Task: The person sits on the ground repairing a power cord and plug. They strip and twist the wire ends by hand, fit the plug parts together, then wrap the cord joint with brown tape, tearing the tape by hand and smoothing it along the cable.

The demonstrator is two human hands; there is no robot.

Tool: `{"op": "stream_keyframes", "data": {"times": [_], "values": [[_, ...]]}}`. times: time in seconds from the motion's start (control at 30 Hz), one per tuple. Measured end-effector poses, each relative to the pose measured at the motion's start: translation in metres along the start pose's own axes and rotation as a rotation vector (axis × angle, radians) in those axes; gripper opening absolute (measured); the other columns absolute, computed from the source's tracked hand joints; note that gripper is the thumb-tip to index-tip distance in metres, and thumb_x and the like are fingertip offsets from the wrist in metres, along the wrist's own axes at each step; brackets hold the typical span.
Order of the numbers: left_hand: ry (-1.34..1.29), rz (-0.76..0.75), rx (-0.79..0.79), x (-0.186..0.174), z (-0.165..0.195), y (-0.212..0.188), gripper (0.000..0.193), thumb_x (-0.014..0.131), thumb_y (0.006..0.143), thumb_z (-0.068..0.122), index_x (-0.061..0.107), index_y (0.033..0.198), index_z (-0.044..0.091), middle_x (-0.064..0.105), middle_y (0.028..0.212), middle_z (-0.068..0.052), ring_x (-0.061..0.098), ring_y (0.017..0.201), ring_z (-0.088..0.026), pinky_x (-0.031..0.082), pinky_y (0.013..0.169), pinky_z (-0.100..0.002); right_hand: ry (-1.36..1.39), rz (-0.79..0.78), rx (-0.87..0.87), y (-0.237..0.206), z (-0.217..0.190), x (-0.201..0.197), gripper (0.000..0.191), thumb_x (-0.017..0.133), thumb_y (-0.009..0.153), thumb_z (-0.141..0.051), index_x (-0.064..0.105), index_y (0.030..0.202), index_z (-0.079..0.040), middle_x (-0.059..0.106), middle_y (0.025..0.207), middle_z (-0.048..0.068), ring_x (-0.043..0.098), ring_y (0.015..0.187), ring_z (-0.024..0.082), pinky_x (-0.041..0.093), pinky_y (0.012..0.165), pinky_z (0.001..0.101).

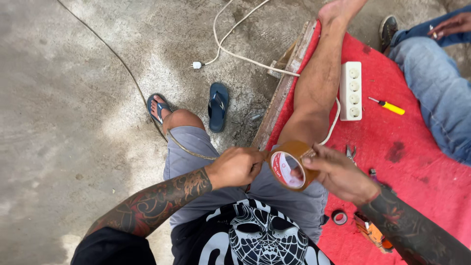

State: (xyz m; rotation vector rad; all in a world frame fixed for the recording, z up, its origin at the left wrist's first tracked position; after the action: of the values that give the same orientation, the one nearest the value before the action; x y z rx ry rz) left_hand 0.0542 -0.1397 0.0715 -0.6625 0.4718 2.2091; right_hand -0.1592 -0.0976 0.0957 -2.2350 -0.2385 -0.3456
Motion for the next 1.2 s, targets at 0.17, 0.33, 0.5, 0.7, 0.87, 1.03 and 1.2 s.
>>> {"op": "stream_keyframes", "data": {"times": [0.17, 0.33, 0.5, 0.7, 0.87, 1.03, 1.2], "values": [[0.042, -0.064, 0.100, 0.010, 0.017, -0.012, 0.042, 0.063, 0.089, 0.011, 0.066, 0.130, 0.004, 0.064, 0.080, -0.010, 0.066, 0.068, -0.031, 0.054, 0.060, -0.044, 0.309, -0.034, 0.435, 0.001, 0.046, 0.007, 0.080, 0.054, 0.079, -0.065, 0.066, 0.114, 0.007, 0.080, 0.097, 0.018, 0.078, 0.083, 0.024, 0.061, 0.076, 0.0387], [0.124, -0.121, 0.066, 0.007, 0.030, -0.009, 0.051, 0.067, 0.088, 0.010, 0.063, 0.139, 0.003, 0.061, 0.077, -0.011, 0.064, 0.063, -0.030, 0.053, 0.055, -0.043, 0.219, -0.219, 0.465, 0.028, 0.066, 0.015, 0.068, 0.053, 0.088, -0.063, 0.068, 0.109, 0.000, 0.077, 0.091, 0.019, 0.077, 0.081, 0.029, 0.063, 0.075, 0.0438], [-0.038, -0.126, -0.045, -0.008, 0.033, 0.010, 0.050, 0.066, 0.084, 0.011, 0.063, 0.133, 0.001, 0.066, 0.080, -0.015, 0.068, 0.065, -0.031, 0.054, 0.058, -0.044, 0.147, -0.127, 0.222, 0.042, 0.091, 0.018, 0.030, 0.062, 0.097, -0.024, 0.069, 0.112, 0.001, 0.075, 0.091, 0.012, 0.074, 0.080, 0.019, 0.059, 0.073, 0.0318], [0.133, -0.171, -0.272, -0.008, 0.020, 0.037, 0.030, 0.071, 0.095, 0.034, 0.072, 0.088, 0.006, 0.066, 0.064, -0.017, 0.068, 0.061, -0.037, 0.051, 0.055, -0.048, 0.056, -0.022, -0.197, 0.054, 0.095, 0.025, 0.039, 0.054, 0.107, -0.034, 0.066, 0.105, 0.004, 0.067, 0.075, 0.007, 0.063, 0.064, 0.014, 0.052, 0.059, 0.0289], [0.054, -0.241, -0.253, -0.005, 0.019, 0.033, 0.031, 0.066, 0.096, 0.036, 0.071, 0.088, 0.007, 0.067, 0.065, -0.016, 0.068, 0.060, -0.035, 0.051, 0.054, -0.047, -0.059, -0.039, -0.416, 0.053, 0.100, 0.022, 0.035, 0.056, 0.103, -0.030, 0.069, 0.119, -0.002, 0.075, 0.086, 0.008, 0.067, 0.075, 0.010, 0.055, 0.069, 0.0264], [-0.146, -0.279, -0.285, 0.011, 0.005, 0.011, 0.031, 0.064, 0.100, 0.035, 0.071, 0.094, 0.006, 0.069, 0.072, -0.016, 0.068, 0.063, -0.030, 0.051, 0.057, -0.044, -0.153, -0.072, -0.758, 0.069, 0.083, 0.014, 0.028, 0.066, 0.096, -0.013, 0.066, 0.123, -0.006, 0.061, 0.133, 0.008, 0.060, 0.124, 0.019, 0.049, 0.102, 0.0337], [-0.665, -0.150, -0.808, 0.036, -0.034, -0.016, 0.039, 0.063, 0.104, 0.040, 0.070, 0.094, 0.003, 0.054, 0.064, -0.001, 0.047, 0.054, -0.010, 0.036, 0.049, -0.030, -0.479, 0.128, -1.141, 0.085, 0.051, 0.015, 0.031, 0.076, 0.087, -0.003, 0.069, 0.116, -0.011, 0.068, 0.128, 0.002, 0.045, 0.144, 0.030, 0.034, 0.121, 0.0459]]}}
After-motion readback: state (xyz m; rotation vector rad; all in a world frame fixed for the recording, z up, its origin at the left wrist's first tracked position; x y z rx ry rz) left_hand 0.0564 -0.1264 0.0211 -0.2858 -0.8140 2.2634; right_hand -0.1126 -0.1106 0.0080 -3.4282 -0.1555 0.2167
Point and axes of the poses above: each hand's wrist, its own y-axis towards the middle knuckle, its own x-axis out of the palm, z = x × y, the point moved 6 cm from there along y, towards the middle knuckle
